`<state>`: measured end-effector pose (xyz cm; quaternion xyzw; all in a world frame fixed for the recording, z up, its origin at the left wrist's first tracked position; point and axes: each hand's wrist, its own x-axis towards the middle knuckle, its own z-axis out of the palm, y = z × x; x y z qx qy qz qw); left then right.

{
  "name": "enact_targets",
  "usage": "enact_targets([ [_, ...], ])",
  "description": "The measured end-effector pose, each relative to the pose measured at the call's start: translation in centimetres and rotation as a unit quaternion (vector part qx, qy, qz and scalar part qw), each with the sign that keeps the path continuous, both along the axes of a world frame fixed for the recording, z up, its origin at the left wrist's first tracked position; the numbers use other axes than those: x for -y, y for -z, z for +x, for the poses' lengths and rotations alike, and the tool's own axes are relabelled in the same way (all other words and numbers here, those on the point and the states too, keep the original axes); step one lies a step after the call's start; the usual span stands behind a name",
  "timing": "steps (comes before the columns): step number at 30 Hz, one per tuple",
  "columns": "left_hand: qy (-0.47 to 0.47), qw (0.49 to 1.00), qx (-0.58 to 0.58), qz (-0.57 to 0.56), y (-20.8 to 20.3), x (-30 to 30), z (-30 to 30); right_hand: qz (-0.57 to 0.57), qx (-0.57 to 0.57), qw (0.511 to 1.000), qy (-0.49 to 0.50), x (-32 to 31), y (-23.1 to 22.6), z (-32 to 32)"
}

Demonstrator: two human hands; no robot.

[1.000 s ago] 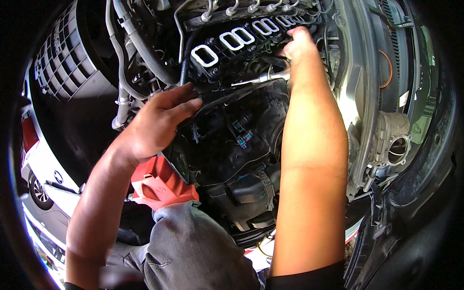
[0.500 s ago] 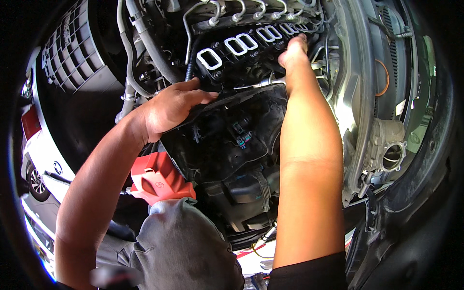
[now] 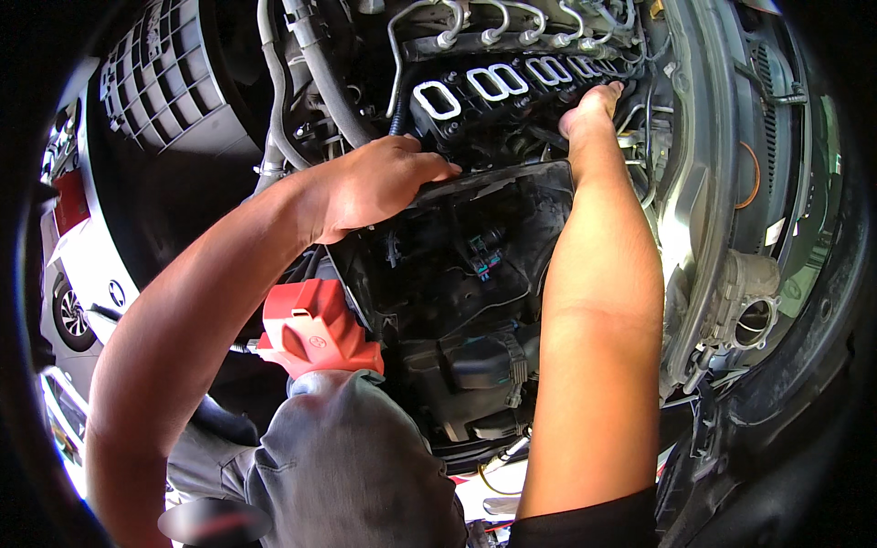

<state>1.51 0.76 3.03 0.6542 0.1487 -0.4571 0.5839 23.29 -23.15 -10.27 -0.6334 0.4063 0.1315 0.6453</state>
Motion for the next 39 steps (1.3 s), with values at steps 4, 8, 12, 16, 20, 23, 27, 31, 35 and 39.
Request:
enact_targets([
  [4, -0.030, 0.998, -0.056, -0.006, -0.6, 0.5, -0.1, 0.063, 0.017, 0.996, -0.058, 0.5, 0.7, 0.1],
  [8, -0.027, 0.999, -0.039, 0.010, -0.1, 0.6, -0.7, -0.023, 0.009, 1.000, -0.006, 0.6, 0.1, 0.1],
  [12, 0.031, 0.998, 0.051, 0.024, 1.1, 0.6, -1.4, -0.082, -0.014, 0.996, 0.023, 1.0, 0.4, 0.7],
  [16, -0.002, 1.000, 0.019, 0.007, 1.4, 0.6, -1.2, -0.008, -0.012, 1.000, -0.024, 1.9, 2.7, 1.3],
  [20, -0.020, 1.000, -0.023, 0.002, 0.3, 0.4, -0.8, -0.018, -0.006, 0.998, -0.055, 2.8, 3.9, 1.5],
  [23, -0.032, 0.997, -0.058, 0.030, -0.8, 0.3, -0.6, -0.022, -0.014, 0.997, -0.069, 3.3, 3.6, 1.3],
  [27, -0.055, 0.996, -0.059, 0.038, -1.2, 0.3, -0.4, 0.010, -0.035, 0.994, -0.101, 3.5, 3.4, 1.5],
  [31, -0.082, 0.993, -0.056, 0.056, -0.2, 0.7, -0.3, -0.095, -0.060, 0.988, -0.110, 3.3, 3.8, 2.4],
  [35, 0.029, 0.994, 0.052, 0.090, 1.9, 0.6, -0.2, -0.043, -0.064, 0.990, -0.114, 3.3, 3.8, 2.5],
  [39, 0.074, 0.990, 0.087, 0.089, 3.7, 0.8, -0.5, -0.061, -0.024, 0.994, -0.089, 2.9, 3.4, 1.7],
])
